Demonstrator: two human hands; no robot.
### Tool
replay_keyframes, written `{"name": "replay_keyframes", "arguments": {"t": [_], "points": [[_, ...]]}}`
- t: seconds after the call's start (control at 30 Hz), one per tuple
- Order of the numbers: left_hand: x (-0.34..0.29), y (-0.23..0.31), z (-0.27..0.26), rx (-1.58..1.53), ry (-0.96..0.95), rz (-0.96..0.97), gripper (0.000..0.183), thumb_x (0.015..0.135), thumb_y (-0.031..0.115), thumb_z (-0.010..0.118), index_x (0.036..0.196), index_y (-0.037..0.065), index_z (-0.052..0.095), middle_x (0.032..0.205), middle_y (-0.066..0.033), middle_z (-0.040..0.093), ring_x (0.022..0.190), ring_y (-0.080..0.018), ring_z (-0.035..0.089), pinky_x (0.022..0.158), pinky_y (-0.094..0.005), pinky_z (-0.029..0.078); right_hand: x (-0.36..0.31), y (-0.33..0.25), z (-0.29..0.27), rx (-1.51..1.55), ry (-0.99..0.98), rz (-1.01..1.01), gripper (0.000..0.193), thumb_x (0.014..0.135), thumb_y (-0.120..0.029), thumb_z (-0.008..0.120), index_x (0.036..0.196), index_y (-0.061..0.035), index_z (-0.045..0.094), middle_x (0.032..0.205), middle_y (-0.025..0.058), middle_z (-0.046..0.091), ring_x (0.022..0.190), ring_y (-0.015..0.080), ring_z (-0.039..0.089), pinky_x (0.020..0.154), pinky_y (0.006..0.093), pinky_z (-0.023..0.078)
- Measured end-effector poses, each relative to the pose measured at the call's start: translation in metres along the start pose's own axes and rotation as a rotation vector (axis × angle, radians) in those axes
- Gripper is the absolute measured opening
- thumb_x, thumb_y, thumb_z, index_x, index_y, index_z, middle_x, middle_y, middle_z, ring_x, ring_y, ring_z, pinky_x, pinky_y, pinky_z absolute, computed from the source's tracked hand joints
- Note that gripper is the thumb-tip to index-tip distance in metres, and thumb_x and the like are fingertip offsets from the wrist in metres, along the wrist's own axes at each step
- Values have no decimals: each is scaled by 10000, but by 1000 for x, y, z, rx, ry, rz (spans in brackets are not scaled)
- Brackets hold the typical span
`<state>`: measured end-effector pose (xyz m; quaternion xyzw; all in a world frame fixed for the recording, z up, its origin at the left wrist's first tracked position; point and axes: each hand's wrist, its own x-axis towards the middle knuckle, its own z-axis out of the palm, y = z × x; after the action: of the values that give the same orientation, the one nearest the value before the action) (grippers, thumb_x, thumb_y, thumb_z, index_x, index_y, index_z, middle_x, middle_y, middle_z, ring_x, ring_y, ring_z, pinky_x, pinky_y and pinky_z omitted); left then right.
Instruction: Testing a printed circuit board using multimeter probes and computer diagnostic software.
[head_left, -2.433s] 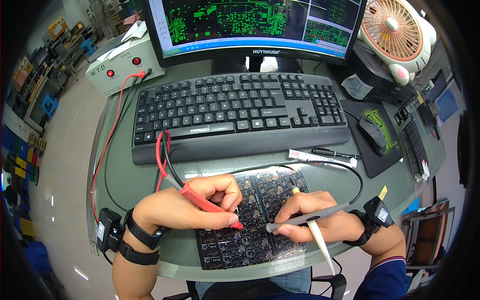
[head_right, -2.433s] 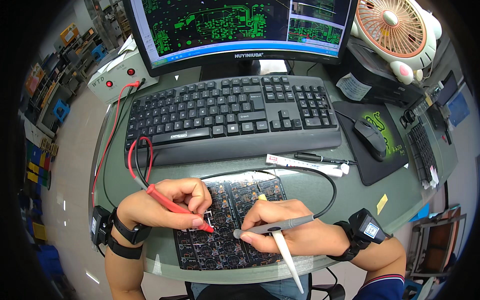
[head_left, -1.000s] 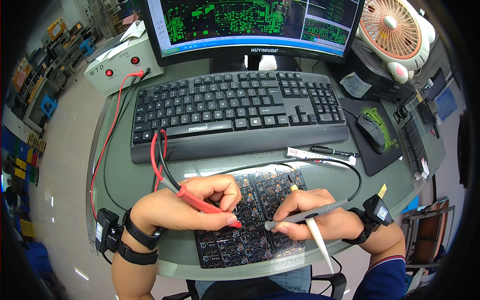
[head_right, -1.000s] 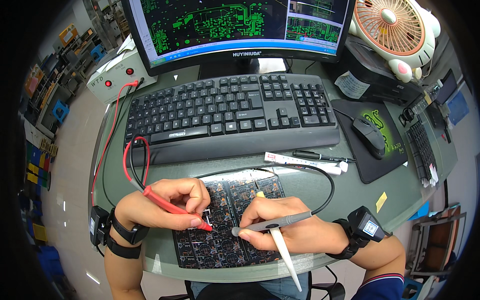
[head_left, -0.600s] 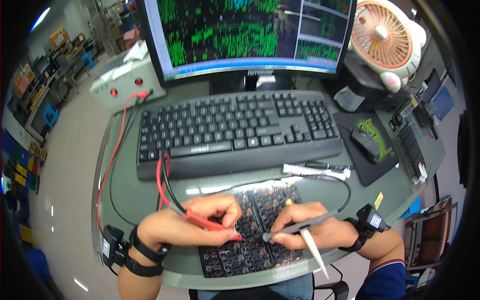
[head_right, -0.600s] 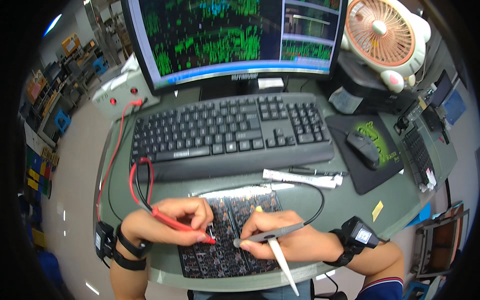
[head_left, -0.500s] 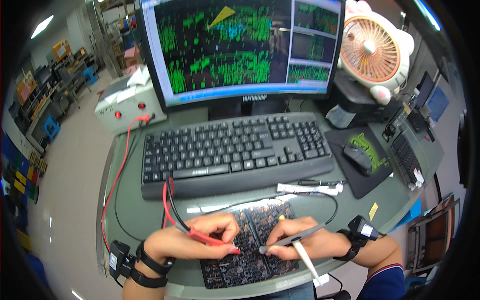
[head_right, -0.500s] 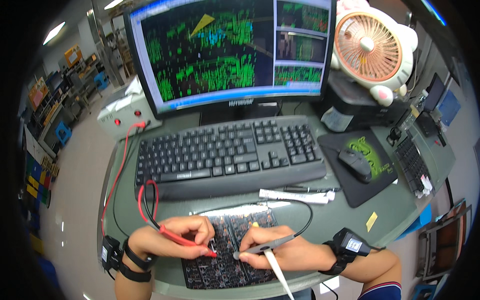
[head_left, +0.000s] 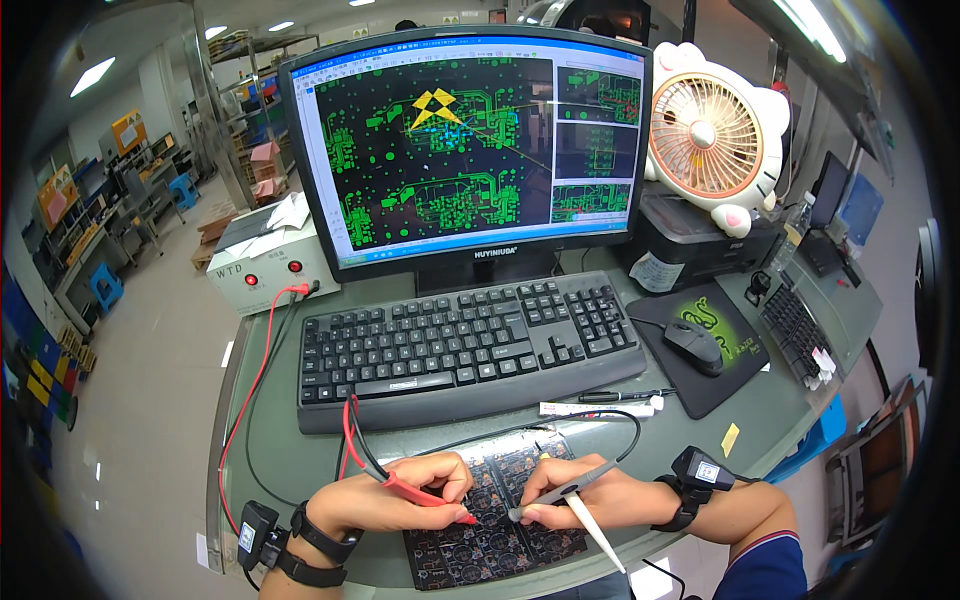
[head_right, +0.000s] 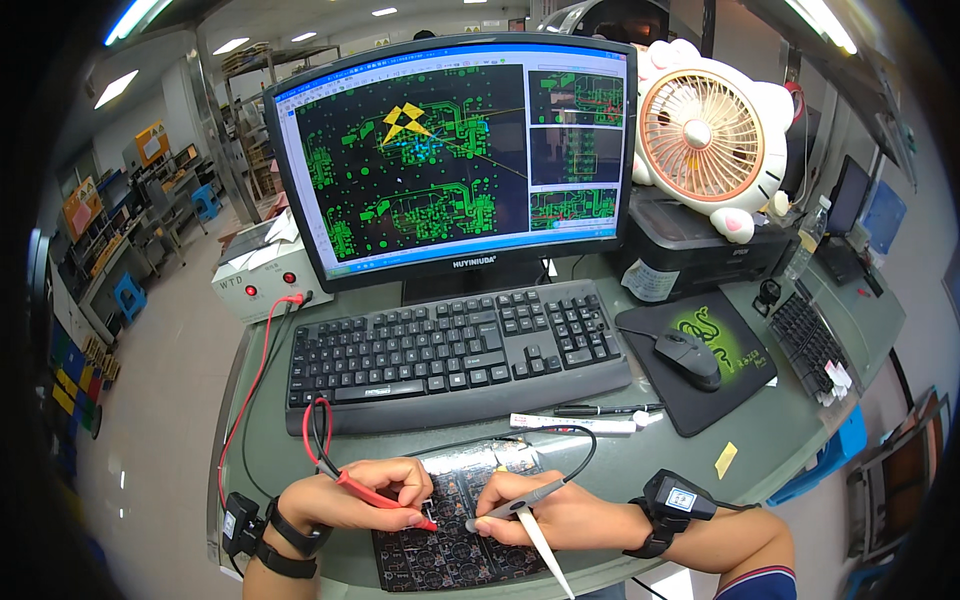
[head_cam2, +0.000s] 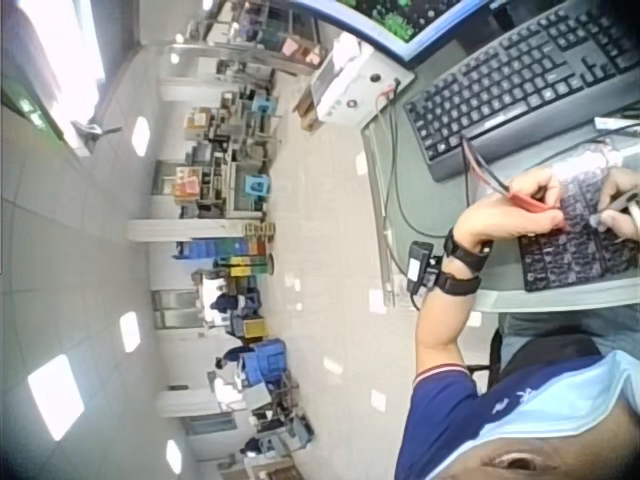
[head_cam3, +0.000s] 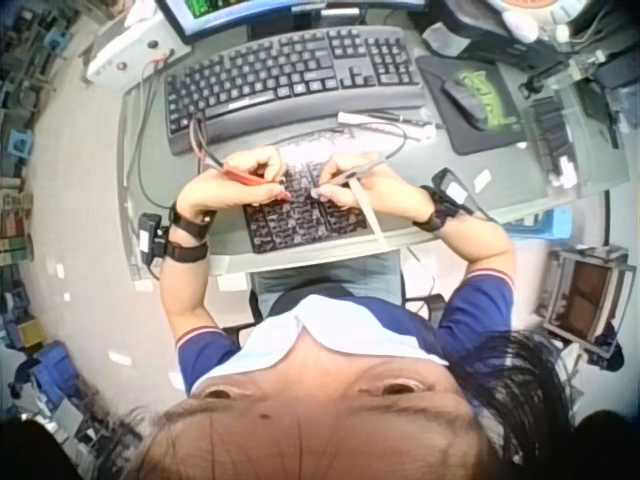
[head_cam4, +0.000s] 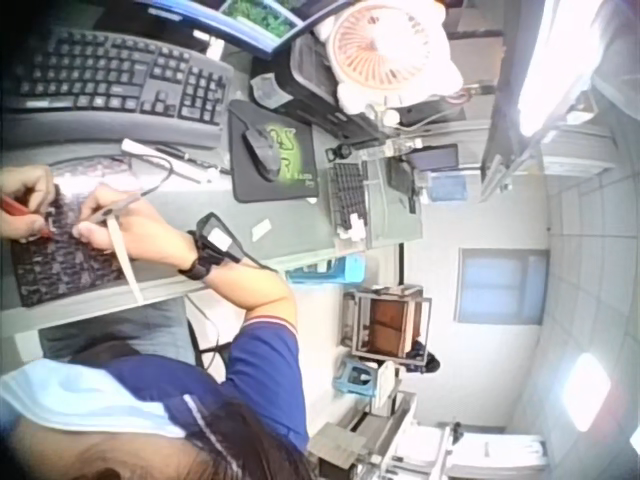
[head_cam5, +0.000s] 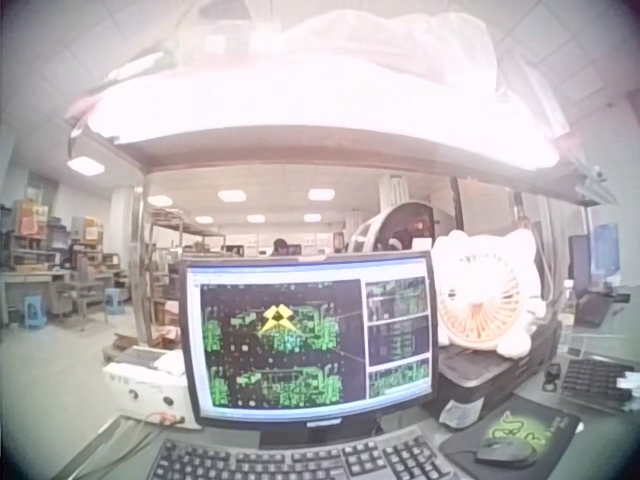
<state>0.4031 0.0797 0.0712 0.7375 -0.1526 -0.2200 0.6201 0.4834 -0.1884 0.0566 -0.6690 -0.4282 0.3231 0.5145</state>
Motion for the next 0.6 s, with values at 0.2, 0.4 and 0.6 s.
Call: {"name": "replay_keyframes", "arguments": {"t": [0.2,0.4,0.6], "points": [[-1,-1,2,-9,-8,-2,269,878,70,662,783,76,410,918,-21,501,875,-111,466,775,-270,434,-2,1,1,-15,7,-18,240,918,-274,701,986,-54,632,797,34,657,707,110,598,631,274,473],[-2,-6,3,-12,-10,-6,269,878,67,668,787,73,415,911,-22,501,872,-108,467,780,-267,434,-3,2,4,-15,14,-29,225,913,-256,706,973,-51,634,783,37,653,694,108,592,624,278,472],[-4,3,2,-27,26,6,268,870,45,668,790,85,415,902,-12,503,832,-96,462,745,-252,434,2,-2,1,-54,13,-80,191,914,-212,700,956,-40,627,776,34,652,676,102,592,610,269,474]]}}
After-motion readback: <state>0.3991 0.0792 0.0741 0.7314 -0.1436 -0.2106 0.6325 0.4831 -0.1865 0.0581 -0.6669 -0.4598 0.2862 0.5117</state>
